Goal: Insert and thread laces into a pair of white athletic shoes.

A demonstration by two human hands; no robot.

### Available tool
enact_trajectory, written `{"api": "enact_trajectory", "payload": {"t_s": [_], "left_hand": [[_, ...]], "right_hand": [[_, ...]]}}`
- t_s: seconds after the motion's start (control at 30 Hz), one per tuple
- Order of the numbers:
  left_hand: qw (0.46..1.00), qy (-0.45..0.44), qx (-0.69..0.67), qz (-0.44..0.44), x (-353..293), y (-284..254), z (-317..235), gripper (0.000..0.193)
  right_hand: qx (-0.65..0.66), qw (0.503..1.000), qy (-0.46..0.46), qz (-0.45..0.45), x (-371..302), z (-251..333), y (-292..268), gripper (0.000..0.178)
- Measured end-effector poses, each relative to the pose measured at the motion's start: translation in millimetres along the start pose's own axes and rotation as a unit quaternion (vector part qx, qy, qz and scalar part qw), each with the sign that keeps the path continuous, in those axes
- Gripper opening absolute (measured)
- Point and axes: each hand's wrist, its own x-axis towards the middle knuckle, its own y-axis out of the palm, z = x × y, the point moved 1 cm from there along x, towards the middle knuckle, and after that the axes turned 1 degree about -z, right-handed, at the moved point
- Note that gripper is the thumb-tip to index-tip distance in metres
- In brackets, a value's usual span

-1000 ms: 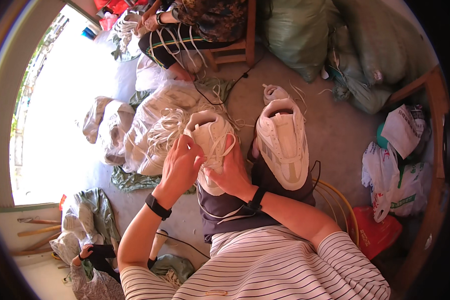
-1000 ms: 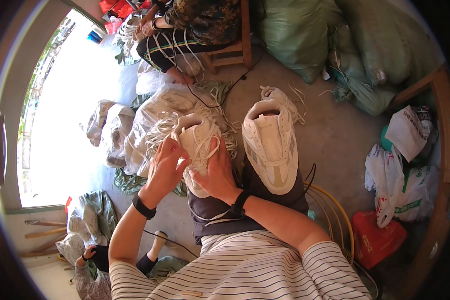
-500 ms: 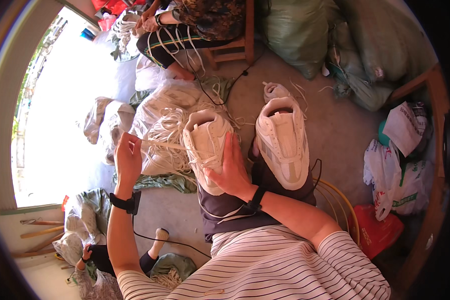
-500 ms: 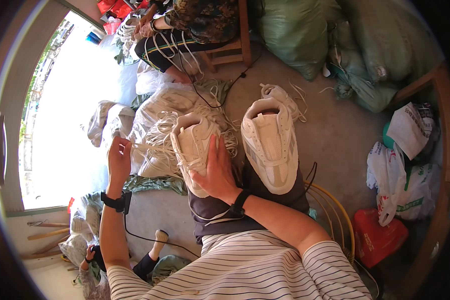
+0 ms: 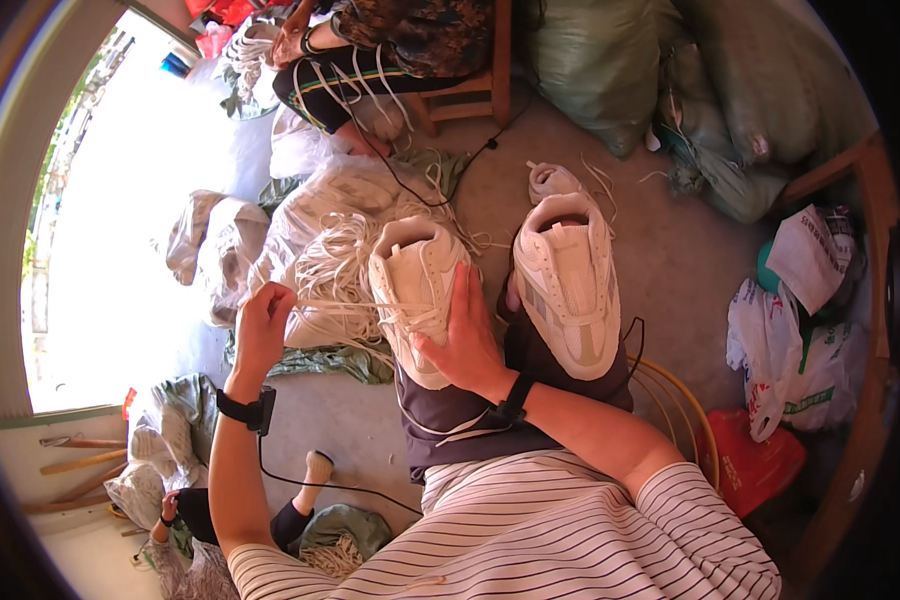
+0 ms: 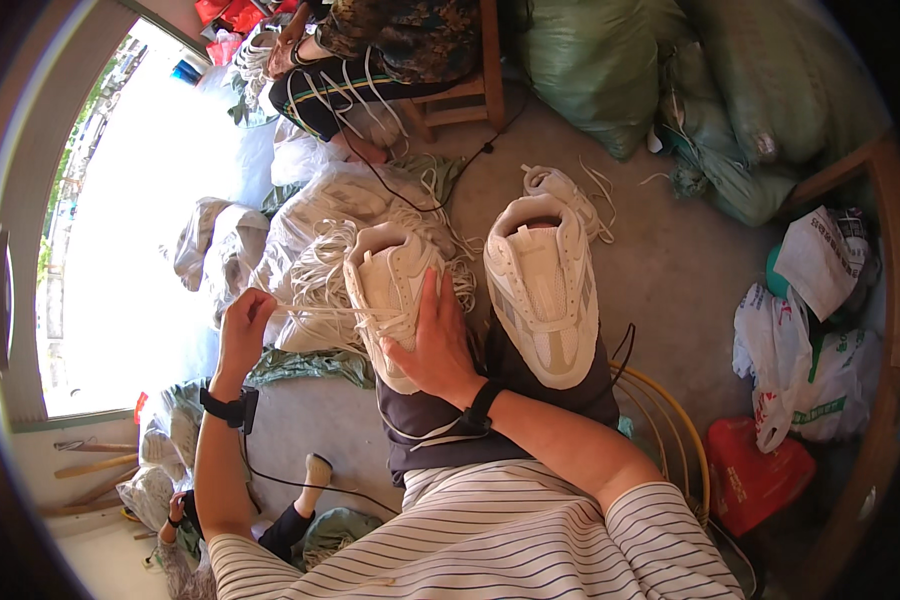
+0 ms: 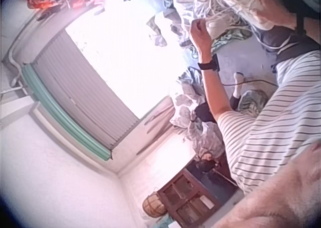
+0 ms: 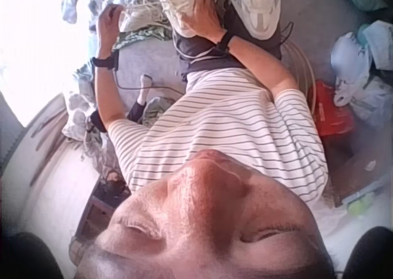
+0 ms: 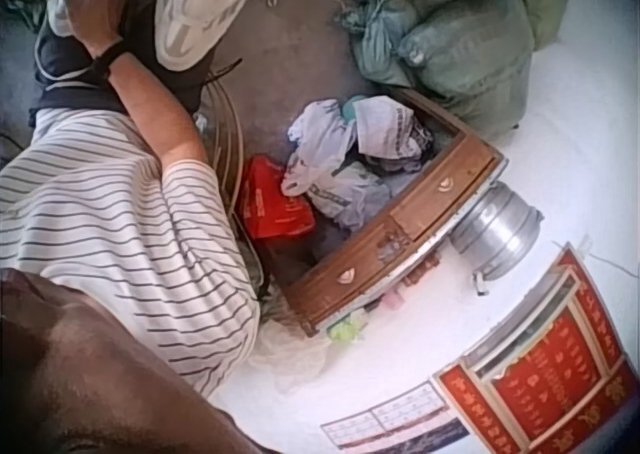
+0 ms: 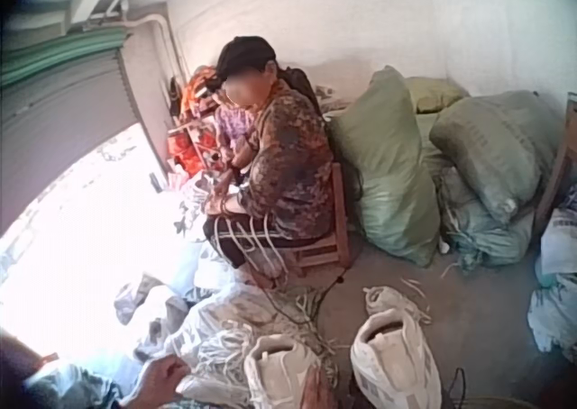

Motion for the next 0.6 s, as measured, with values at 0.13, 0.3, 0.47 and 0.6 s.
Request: {"api": "enact_trajectory", "payload": {"t_s": [0.13,0.3,0.47,0.6], "left_hand": [[0.998,-0.009,0.026,0.06,-5,-8,-4,0.015],[0.996,-0.005,-0.042,0.078,-10,-13,5,0.011],[0.993,0.081,0.077,-0.04,-5,-14,9,0.013],[0.979,0.081,0.136,-0.129,-4,0,23,0.019]], "right_hand": [[0.003,1.0,0.002,-0.002,2,1,1,0.108],[0.013,1.0,0.004,-0.006,2,0,2,0.107],[-0.002,1.0,-0.008,-0.01,0,2,3,0.106],[-0.014,1.0,-0.022,-0.016,-3,6,8,0.105]]}}
